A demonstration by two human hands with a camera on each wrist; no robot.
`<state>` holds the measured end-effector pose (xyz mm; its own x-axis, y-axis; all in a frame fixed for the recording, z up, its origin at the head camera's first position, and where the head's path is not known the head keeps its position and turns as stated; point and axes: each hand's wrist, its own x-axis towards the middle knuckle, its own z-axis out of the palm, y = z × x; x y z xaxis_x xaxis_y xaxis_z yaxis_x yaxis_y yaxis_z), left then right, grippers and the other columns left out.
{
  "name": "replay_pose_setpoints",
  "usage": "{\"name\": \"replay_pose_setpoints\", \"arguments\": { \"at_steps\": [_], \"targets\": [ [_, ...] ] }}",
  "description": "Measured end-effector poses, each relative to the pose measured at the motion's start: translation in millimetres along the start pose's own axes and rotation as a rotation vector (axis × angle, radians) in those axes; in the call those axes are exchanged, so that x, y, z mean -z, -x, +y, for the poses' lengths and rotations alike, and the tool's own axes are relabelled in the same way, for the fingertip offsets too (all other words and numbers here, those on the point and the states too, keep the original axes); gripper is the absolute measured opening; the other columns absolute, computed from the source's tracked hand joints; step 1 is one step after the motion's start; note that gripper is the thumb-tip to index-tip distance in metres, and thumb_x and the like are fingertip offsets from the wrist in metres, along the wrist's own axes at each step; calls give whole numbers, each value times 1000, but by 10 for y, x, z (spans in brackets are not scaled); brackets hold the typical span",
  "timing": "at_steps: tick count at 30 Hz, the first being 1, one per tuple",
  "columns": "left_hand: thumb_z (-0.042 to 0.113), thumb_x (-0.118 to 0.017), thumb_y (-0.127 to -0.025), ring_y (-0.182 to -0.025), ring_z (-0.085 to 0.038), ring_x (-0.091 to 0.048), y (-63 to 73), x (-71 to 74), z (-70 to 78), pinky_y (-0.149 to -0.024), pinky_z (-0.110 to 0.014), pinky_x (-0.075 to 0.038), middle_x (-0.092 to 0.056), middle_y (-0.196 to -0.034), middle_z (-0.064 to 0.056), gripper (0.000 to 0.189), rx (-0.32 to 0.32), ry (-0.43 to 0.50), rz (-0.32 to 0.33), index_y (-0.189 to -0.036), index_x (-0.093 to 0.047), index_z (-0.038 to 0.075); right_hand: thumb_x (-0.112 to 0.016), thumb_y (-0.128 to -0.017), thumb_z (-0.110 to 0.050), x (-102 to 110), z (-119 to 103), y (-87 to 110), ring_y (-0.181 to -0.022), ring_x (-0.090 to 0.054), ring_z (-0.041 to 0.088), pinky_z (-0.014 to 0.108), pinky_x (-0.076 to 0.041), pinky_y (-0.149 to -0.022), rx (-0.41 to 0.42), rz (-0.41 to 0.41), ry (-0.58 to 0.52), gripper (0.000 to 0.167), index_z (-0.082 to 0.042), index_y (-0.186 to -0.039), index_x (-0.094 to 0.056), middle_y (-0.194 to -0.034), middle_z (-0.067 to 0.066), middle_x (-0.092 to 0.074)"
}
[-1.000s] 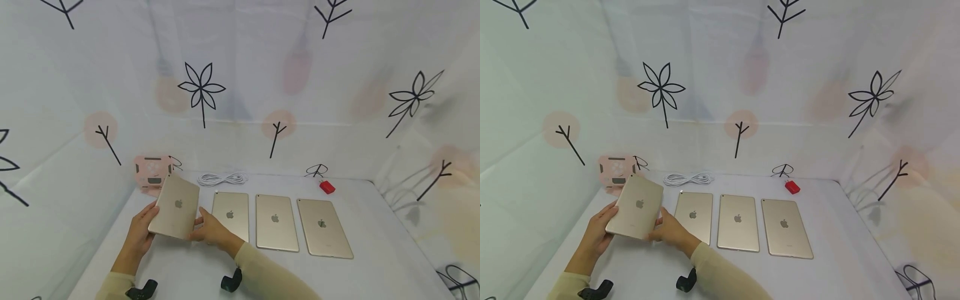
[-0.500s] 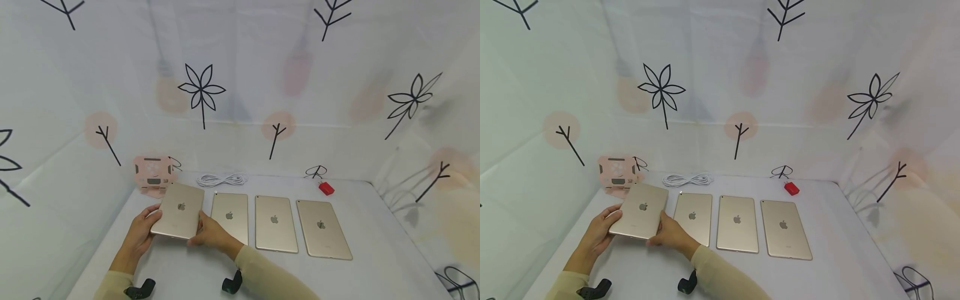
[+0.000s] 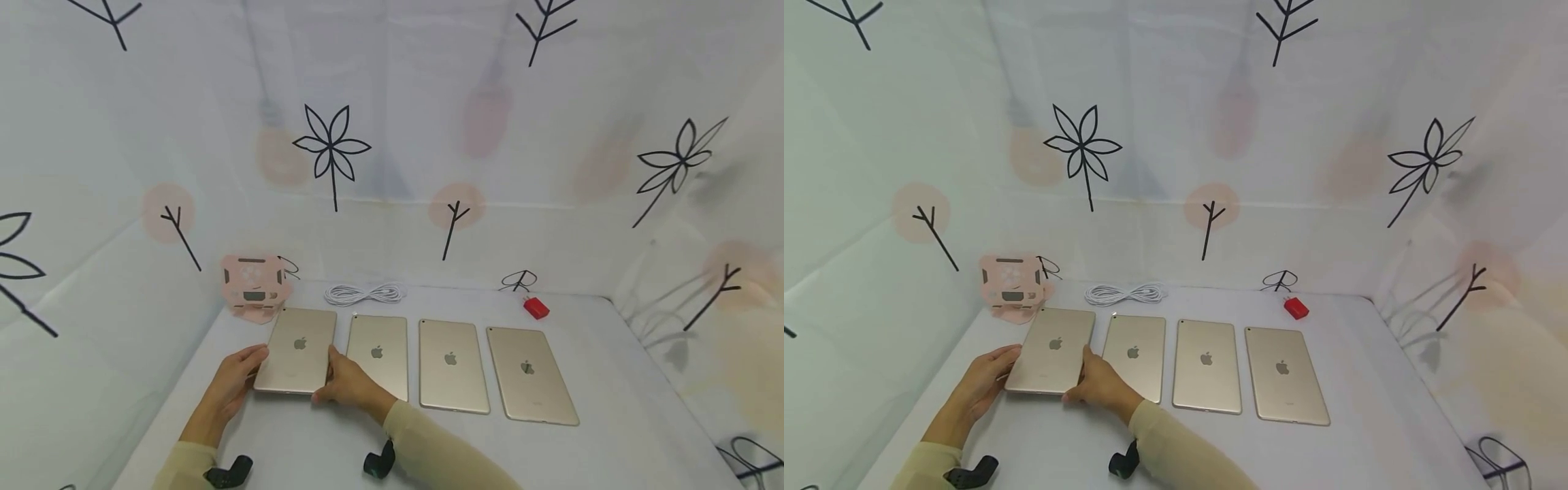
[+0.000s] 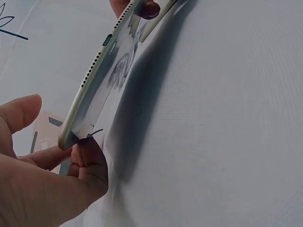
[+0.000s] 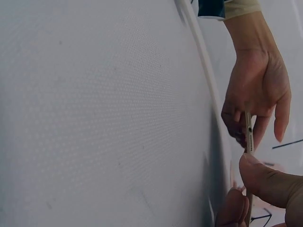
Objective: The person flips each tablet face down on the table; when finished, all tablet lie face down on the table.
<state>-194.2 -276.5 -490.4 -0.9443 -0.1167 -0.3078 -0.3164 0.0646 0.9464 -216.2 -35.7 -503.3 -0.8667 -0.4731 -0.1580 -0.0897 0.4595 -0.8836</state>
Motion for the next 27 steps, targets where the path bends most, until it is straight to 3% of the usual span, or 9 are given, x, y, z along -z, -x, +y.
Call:
{"name": "replay_pose_setpoints", "arguments": {
  "at_steps": [4,11,14,17,19,22,25,27],
  "targets": [
    [30,-49,-109,-134,-32,-42,-12,9,-7,-112,-44,-37,-36,-156,-29,63,-11,-23,-5,-154,-30,-9,-91,-73,-9,5,5,-15,-88,-58,11,34,-50,-93,-11,-1,2,116,7,-159,-16,-96,0,-65],
    [27,-52,-108,-118,-19,-55,-28,50,-31,-90,-19,-48,-43,-151,-30,63,-19,-51,-12,-155,-30,-8,-92,-73,-12,-5,-22,-42,-87,-59,15,35,-53,-87,-12,-1,65,111,10,-157,-22,-96,4,-66],
    [25,-54,-107,-110,-15,-58,-31,62,-38,-86,-17,-50,-49,-145,-28,62,-16,-52,-9,-154,-32,-8,-92,-73,-14,-21,-30,-61,-107,-63,20,38,-51,-101,-10,13,129,110,10,-156,-24,-120,16,-68],
    [24,-56,-106,-104,-12,-62,-36,72,-37,-84,-18,-51,-57,-136,-24,60,-15,-72,1,-152,-35,-8,-93,-72,-15,-37,-35,-84,-131,-56,28,41,-43,-113,-11,22,196,112,12,-156,-23,-145,26,-54],
    [23,-56,-105,-101,-12,-63,-38,77,-33,-83,-19,-52,-61,-131,-23,59,-19,-94,5,-151,-37,-8,-93,-72,-16,-43,-41,-95,-136,-52,31,42,-41,-115,-11,22,238,111,12,-155,-24,-149,27,-49],
    [23,-56,-105,-99,-12,-64,-39,86,-32,-82,-20,-53,-64,-127,-22,58,-21,-122,9,-150,-38,-9,-93,-72,-20,-47,-61,-103,-128,-59,29,41,-47,-109,-20,17,303,109,11,-154,-28,-144,27,-55],
    [24,-55,-105,-100,-14,-64,-36,96,-31,-83,-21,-53,-65,-126,-21,58,-27,-148,10,-150,-39,-9,-94,-72,-22,-47,-92,-108,-103,-65,22,37,-54,-95,-19,20,368,101,10,-148,-37,-125,23,-67],
    [24,-56,-105,-101,-14,-63,-31,104,-35,-83,-21,-52,-65,-126,-20,57,-28,-158,16,-149,-40,-8,-94,-71,-22,-54,-112,-105,-87,-61,19,34,-55,-83,-15,19,399,94,10,-144,-42,-109,18,-70]
  ]
}}
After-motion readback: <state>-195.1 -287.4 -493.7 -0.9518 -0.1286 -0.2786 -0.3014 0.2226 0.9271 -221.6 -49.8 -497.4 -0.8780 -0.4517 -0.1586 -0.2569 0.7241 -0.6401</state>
